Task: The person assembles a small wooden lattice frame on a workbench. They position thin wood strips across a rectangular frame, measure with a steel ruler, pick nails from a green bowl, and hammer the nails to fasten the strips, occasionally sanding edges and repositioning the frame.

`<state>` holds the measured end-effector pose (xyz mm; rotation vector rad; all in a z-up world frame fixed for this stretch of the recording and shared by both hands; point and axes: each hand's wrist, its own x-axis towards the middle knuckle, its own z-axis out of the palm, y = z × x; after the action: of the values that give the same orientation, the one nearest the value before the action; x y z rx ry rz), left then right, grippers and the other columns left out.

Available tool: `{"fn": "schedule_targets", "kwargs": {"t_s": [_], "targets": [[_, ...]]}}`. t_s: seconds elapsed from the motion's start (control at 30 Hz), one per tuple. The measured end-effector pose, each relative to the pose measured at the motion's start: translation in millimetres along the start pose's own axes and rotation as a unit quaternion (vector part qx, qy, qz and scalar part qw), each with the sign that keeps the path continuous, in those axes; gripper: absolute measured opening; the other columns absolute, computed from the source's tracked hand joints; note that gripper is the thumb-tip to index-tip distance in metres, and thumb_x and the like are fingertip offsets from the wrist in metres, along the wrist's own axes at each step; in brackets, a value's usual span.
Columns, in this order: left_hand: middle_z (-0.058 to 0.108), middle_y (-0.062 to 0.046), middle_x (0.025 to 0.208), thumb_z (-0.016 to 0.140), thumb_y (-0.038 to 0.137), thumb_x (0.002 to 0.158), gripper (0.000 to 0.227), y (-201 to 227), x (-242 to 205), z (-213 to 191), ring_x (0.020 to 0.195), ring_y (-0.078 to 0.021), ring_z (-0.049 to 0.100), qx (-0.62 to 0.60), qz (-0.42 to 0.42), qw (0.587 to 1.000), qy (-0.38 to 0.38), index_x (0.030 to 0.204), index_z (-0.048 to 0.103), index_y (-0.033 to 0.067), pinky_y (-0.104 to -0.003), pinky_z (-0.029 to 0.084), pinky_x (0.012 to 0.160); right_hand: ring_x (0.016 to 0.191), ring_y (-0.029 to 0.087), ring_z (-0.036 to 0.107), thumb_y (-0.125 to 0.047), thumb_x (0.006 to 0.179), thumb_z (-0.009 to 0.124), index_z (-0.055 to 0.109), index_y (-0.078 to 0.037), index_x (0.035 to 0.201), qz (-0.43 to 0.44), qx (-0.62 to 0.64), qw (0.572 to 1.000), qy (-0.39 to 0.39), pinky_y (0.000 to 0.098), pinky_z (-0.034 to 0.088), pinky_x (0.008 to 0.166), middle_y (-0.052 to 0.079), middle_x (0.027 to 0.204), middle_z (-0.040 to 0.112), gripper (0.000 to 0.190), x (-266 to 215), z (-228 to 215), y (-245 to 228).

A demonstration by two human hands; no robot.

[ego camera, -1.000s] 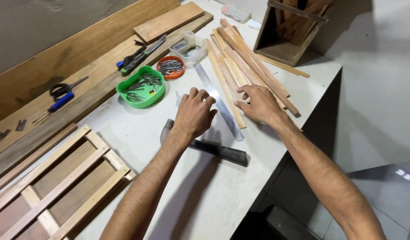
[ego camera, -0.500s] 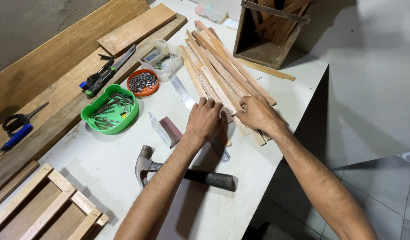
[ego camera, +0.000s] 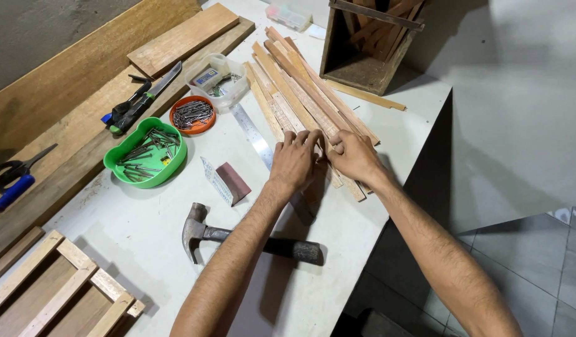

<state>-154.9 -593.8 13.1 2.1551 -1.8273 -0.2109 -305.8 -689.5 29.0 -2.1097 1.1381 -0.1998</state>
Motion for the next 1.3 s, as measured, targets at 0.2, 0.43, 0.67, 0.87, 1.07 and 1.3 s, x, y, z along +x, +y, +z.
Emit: {"fn": "schedule_targets", "kwargs": {"t_s": [0.2, 0.43, 0.67, 0.87, 1.07, 1.3], "targets": [[0.062, -0.005, 0.141, 0.070, 0.036, 0.098, 0.041, 2, -17, -14, 0.136, -0.0272, 0.051, 0.002, -0.039, 0.998, -0.053, 0.136, 0.063, 0.0214, -0.045, 0.045, 0.114, 0.092, 0.028, 0.068, -0.015, 0.087, 0.075, 0.072, 0.002, 0.107, -0.202, -0.187, 0.957, 0.095, 0.0400, 0.061, 0.078, 0.016, 0.101, 0.068, 0.027, -38, 14, -13], [0.043, -0.019, 0.152, 0.065, 0.030, 0.099, 0.042, -9, -33, 28, 0.143, -0.0408, 0.034, 0.011, -0.009, 0.996, 0.084, 0.140, 0.062, 0.0190, -0.057, 0.032, 0.114, 0.110, 0.028, 0.061, -0.024, 0.091, 0.075, 0.074, -0.004, 0.112, -0.206, -0.277, 0.935, 0.088, 0.0459, 0.054, 0.095, 0.014, 0.115, 0.063, 0.029, -38, 32, -6], [0.034, -0.018, 0.157, 0.063, 0.030, 0.095, 0.056, -1, -45, -15, 0.145, -0.0416, 0.029, 0.004, -0.032, 0.999, -0.015, 0.148, 0.046, 0.0217, -0.058, 0.028, 0.116, 0.110, 0.030, 0.061, -0.025, 0.090, 0.076, 0.072, -0.003, 0.116, -0.170, -0.261, 0.949, 0.049, 0.0451, 0.054, 0.095, 0.016, 0.117, 0.063, 0.034, -54, 11, -38], [0.042, -0.020, 0.154, 0.064, 0.023, 0.096, 0.051, -23, -87, -58, 0.143, -0.0438, 0.035, 0.029, 0.006, 0.993, 0.113, 0.145, 0.051, 0.0168, -0.057, 0.033, 0.113, 0.109, 0.029, 0.064, -0.022, 0.086, 0.078, 0.074, -0.006, 0.113, -0.247, -0.122, 0.959, 0.068, 0.0428, 0.054, 0.093, 0.013, 0.114, 0.066, 0.031, -78, 16, -82], [0.048, -0.018, 0.149, 0.069, 0.021, 0.091, 0.045, -39, -172, -130, 0.142, -0.0434, 0.038, 0.063, -0.021, 0.978, 0.200, 0.134, 0.057, 0.0153, -0.057, 0.036, 0.111, 0.110, 0.031, 0.066, -0.015, 0.081, 0.081, 0.077, -0.006, 0.104, -0.416, 0.008, 0.906, 0.080, 0.0431, 0.054, 0.096, 0.012, 0.111, 0.071, 0.025, -105, 50, -146], [0.051, -0.020, 0.148, 0.066, 0.018, 0.092, 0.039, -68, -284, -166, 0.141, -0.0441, 0.041, 0.115, -0.112, 0.955, 0.251, 0.131, 0.060, 0.0145, -0.058, 0.035, 0.113, 0.099, 0.030, 0.070, -0.021, 0.081, 0.083, 0.078, -0.008, 0.099, -0.533, -0.001, 0.846, -0.002, 0.0424, 0.055, 0.089, 0.010, 0.100, 0.075, 0.023, -126, 111, -220]]}}
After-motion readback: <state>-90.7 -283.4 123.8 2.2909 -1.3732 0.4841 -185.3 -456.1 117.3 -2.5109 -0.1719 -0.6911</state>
